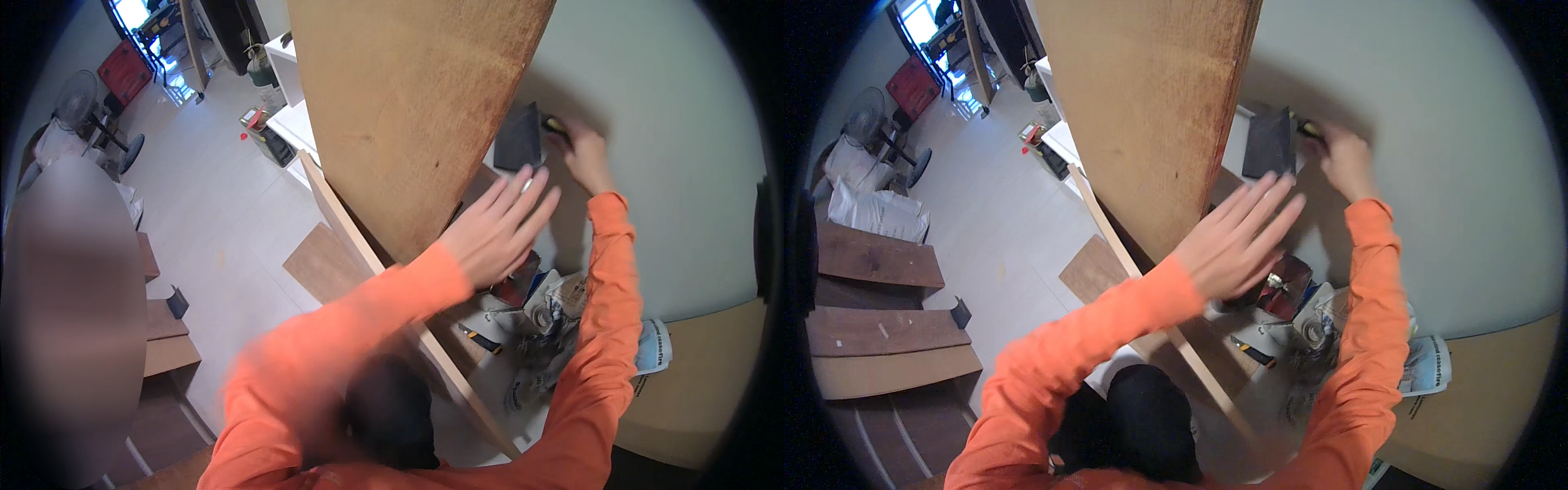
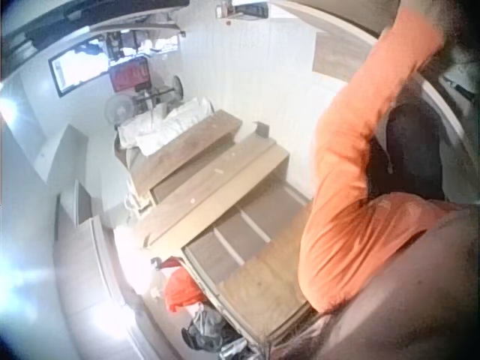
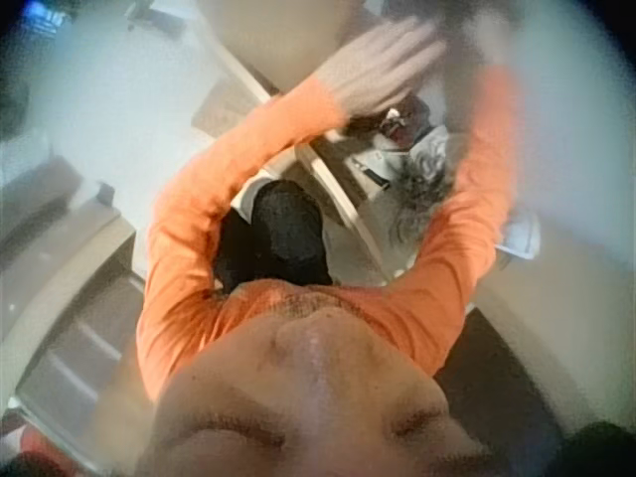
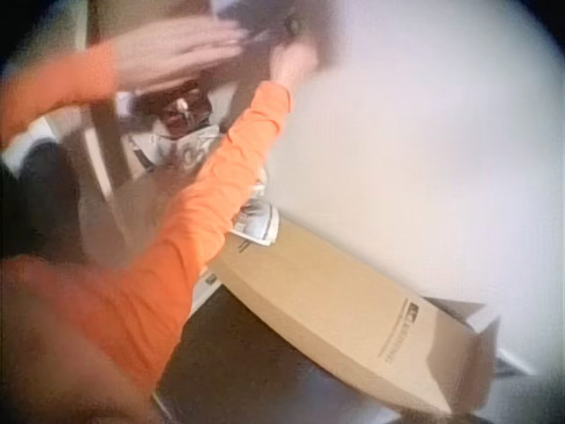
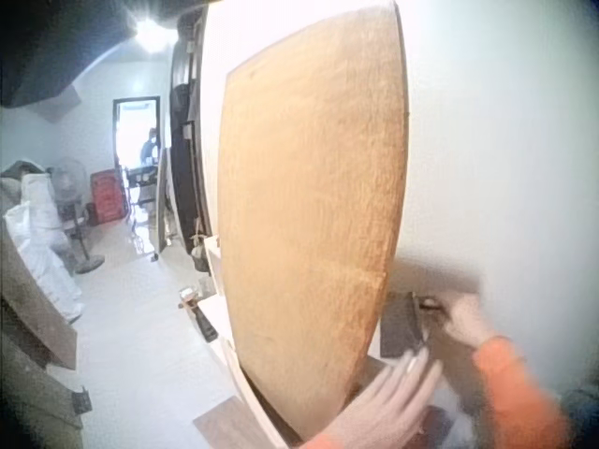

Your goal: The person kneels on the floor and fits a thin wooden strip along the edge of a larger wooden panel. They use a hammer to tap the strip into place and adjust its alignment. The person then retrieves another strip and repeats the fitting process on a different edge.

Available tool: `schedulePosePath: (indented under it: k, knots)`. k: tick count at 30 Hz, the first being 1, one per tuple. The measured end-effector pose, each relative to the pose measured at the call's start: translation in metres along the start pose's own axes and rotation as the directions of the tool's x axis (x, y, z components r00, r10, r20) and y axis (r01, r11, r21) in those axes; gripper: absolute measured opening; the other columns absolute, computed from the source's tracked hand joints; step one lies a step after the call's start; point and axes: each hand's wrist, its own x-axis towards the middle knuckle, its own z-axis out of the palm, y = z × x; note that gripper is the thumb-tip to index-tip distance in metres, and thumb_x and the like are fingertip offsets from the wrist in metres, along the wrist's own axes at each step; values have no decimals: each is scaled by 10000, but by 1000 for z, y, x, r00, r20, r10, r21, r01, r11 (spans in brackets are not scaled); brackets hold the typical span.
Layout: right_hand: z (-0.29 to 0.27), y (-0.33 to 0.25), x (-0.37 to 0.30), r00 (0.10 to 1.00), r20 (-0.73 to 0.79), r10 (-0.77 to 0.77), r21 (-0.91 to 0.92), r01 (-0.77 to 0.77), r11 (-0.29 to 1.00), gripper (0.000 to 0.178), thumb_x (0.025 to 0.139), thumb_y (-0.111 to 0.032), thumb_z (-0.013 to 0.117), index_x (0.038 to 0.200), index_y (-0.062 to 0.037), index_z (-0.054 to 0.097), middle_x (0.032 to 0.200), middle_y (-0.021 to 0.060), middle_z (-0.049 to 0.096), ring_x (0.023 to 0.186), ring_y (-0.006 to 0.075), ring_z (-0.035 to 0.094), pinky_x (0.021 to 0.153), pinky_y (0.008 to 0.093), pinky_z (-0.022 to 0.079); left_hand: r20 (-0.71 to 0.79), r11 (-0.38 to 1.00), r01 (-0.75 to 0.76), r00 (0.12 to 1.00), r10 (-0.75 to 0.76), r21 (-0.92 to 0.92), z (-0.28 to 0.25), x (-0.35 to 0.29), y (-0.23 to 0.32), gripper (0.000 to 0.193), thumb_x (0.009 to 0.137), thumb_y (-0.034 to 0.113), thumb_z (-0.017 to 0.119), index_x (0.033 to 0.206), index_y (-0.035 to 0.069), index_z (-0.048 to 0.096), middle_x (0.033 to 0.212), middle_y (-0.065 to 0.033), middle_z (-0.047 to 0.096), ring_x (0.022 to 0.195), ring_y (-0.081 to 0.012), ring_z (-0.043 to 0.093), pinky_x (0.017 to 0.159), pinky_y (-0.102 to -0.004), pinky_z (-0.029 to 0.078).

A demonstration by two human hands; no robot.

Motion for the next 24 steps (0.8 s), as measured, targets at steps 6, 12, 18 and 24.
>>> schedulePosePath:
  k: [6,12,18,24]
  knots:
    - [-95,13,-55,968,-177,-177,-261,127,957,336,980,-154,602,1315,-146,598,1133,131,644,984,346,643,831,413,523,13,985,68,997,-70,157,55,22,-28,673,946,447,583,1376,-50,439,1156,-233,572,1110,-381,562,978,-435,461]
    - [-182,-16,-207,927,-237,292,-103,-323,941,377,1037,-156,561,1379,0,546,1348,92,610,1231,185,573,1056,336,443,-106,991,52,994,-39,126,63,17,-38,589,927,423,606,1286,-28,484,1046,-204,587,1019,-348,568,893,-423,473]
    - [-225,-120,-374,602,-492,629,188,-632,752,276,1034,-146,565,1271,-7,533,1306,185,600,1214,234,585,1012,364,498,79,964,215,976,-205,-158,56,35,-45,404,894,315,641,1078,-25,524,931,-276,642,892,-445,636,790,-522,521]
    - [-321,-249,-512,248,-705,665,400,-635,661,332,1051,-205,521,1302,12,543,1308,188,595,1266,277,572,1091,403,464,-290,978,-169,936,199,126,7,58,-25,409,887,316,667,1171,24,631,1101,-200,664,1067,-362,613,896,-467,487]
